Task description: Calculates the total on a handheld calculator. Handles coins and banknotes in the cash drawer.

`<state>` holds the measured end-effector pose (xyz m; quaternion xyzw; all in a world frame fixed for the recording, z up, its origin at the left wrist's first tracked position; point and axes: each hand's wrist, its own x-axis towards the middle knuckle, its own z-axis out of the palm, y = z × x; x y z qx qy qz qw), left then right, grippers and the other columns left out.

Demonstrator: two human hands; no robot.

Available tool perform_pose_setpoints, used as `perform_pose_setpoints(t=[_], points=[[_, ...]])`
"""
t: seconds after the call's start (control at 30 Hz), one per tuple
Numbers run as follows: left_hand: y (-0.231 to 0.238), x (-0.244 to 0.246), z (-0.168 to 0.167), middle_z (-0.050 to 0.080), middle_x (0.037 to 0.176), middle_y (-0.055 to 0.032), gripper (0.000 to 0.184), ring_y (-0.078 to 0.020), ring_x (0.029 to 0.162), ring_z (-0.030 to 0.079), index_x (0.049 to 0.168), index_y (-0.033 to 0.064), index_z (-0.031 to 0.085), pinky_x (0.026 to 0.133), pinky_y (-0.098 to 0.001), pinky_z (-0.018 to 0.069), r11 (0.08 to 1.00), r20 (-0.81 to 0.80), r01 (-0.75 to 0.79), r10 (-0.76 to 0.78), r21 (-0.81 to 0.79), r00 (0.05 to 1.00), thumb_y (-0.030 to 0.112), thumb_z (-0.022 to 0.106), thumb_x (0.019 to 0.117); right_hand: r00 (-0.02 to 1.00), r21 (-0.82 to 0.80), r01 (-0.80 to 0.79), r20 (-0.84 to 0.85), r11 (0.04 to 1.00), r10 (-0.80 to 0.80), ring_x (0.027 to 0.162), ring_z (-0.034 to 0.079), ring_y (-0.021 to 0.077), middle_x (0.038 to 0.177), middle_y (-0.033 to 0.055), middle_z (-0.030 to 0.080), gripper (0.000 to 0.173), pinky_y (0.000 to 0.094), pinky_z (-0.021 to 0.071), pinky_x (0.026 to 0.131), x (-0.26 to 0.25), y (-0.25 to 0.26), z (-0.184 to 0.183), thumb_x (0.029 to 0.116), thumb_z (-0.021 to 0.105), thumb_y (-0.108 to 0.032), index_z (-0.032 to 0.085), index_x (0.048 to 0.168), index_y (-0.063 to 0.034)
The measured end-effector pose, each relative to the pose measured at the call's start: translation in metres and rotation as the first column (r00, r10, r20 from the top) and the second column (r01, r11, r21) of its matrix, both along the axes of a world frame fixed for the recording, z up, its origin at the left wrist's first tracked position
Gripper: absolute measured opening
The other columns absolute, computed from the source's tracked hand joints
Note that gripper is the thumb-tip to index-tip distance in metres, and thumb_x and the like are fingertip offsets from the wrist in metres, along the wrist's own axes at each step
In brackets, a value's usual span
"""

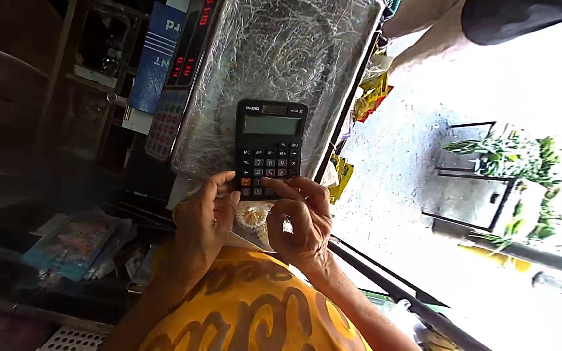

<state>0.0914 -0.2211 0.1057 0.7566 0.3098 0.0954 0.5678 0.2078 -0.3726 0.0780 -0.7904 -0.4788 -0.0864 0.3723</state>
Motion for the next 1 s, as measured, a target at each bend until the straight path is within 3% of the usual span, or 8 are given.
perform_pose_setpoints(t=[0.1,0.2,0.43,0.63,0.8,0.87,0.93,1.0], points=[[0.001,-0.002,-0.002,0.071,0.104,-0.0013,0.035,-0.0048,0.083,0.070,0.131,0.0097,0.063,0.068,-0.0226,0.0613,0.990,-0.044,0.058,-0.053,0.127,0.998,0.023,0.066,0.0994,1.000,0.010,-0.009,0.026,1.000,0.009,0.110,0.063,0.0237,0.115,0.0057,0.076,0.010,0.0359,0.0432,0.089,-0.009,-0.001,-0.001,0.0959,0.053,-0.008,0.056,0.087,-0.0130],[-0.001,-0.002,-0.008,0.068,0.106,-0.0038,0.044,-0.0070,0.085,0.069,0.135,0.0100,0.060,0.068,-0.0246,0.0609,0.979,-0.062,0.098,-0.088,0.179,0.994,0.021,0.072,0.0944,0.998,-0.009,-0.025,0.052,1.000,0.026,0.110,0.063,0.0235,0.117,0.0048,0.075,0.010,0.0366,0.0429,0.091,-0.014,-0.001,-0.003,0.0968,0.053,-0.010,0.056,0.088,-0.0136],[-0.007,-0.002,-0.013,0.069,0.109,-0.0062,0.047,-0.0086,0.088,0.071,0.137,0.0062,0.056,0.071,-0.0256,0.0625,0.995,0.013,0.045,-0.047,0.091,0.999,0.012,0.072,0.0929,0.998,-0.147,-0.017,0.062,0.989,0.026,0.112,0.060,0.0251,0.131,0.0029,0.071,0.010,0.0377,0.0406,0.085,-0.022,0.008,0.002,0.0971,0.054,-0.007,0.060,0.091,-0.0118],[-0.010,0.005,-0.021,0.070,0.095,-0.0050,0.064,-0.0101,0.075,0.072,0.148,0.0073,0.044,0.064,-0.0279,0.0633,0.998,0.063,0.059,-0.060,0.027,0.996,0.012,0.074,0.0925,0.987,-0.015,0.145,0.070,0.989,-0.143,0.099,0.063,0.0216,0.116,0.0055,0.075,0.013,0.0349,0.0433,0.082,-0.021,-0.009,-0.002,0.0979,0.054,-0.009,0.054,0.086,-0.0125],[-0.012,0.007,-0.026,0.072,0.093,-0.0038,0.069,-0.0115,0.075,0.073,0.152,0.0118,0.041,0.066,-0.0300,0.0645,0.997,0.032,0.074,-0.074,-0.001,0.997,0.014,0.076,0.0916,0.981,-0.060,0.184,0.070,0.981,-0.180,0.101,0.066,0.0241,0.117,0.0062,0.075,0.013,0.0366,0.0462,0.081,-0.025,-0.010,-0.007,0.0975,0.054,-0.011,0.058,0.085,-0.0132],[-0.017,0.002,-0.028,0.072,0.093,-0.0073,0.067,-0.0141,0.072,0.071,0.151,0.0047,0.043,0.064,-0.0329,0.0627,0.996,0.033,0.083,-0.084,0.040,0.996,0.019,0.073,0.0930,0.978,-0.056,0.202,0.068,0.978,-0.198,0.100,0.068,0.0242,0.116,0.0048,0.076,0.011,0.0383,0.0511,0.080,-0.028,-0.007,-0.005,0.0973,0.054,-0.014,0.063,0.089,-0.0149],[-0.019,0.008,-0.025,0.073,0.090,-0.0090,0.065,-0.0139,0.068,0.070,0.145,-0.0058,0.046,0.060,-0.0328,0.0620,0.993,0.081,0.081,-0.088,0.088,0.993,0.021,0.073,0.0921,0.971,-0.033,0.230,0.072,0.973,-0.227,0.110,0.065,0.0216,0.125,0.0014,0.072,0.008,0.0376,0.0506,0.088,-0.022,-0.002,-0.002,0.0992,0.053,-0.021,0.061,0.100,-0.0181],[-0.017,0.014,-0.016,0.073,0.087,-0.0143,0.070,-0.0190,0.066,0.071,0.146,-0.0127,0.041,0.061,-0.0383,0.0619,0.989,0.094,0.118,-0.127,0.090,0.987,0.016,0.074,0.0910,0.966,-0.009,0.255,0.053,0.967,-0.254,0.131,0.054,0.0191,0.138,-0.0011,0.063,0.012,0.0381,0.0424,0.107,-0.015,0.002,-0.002,0.1012,0.054,-0.030,0.055,0.110,-0.0220]])
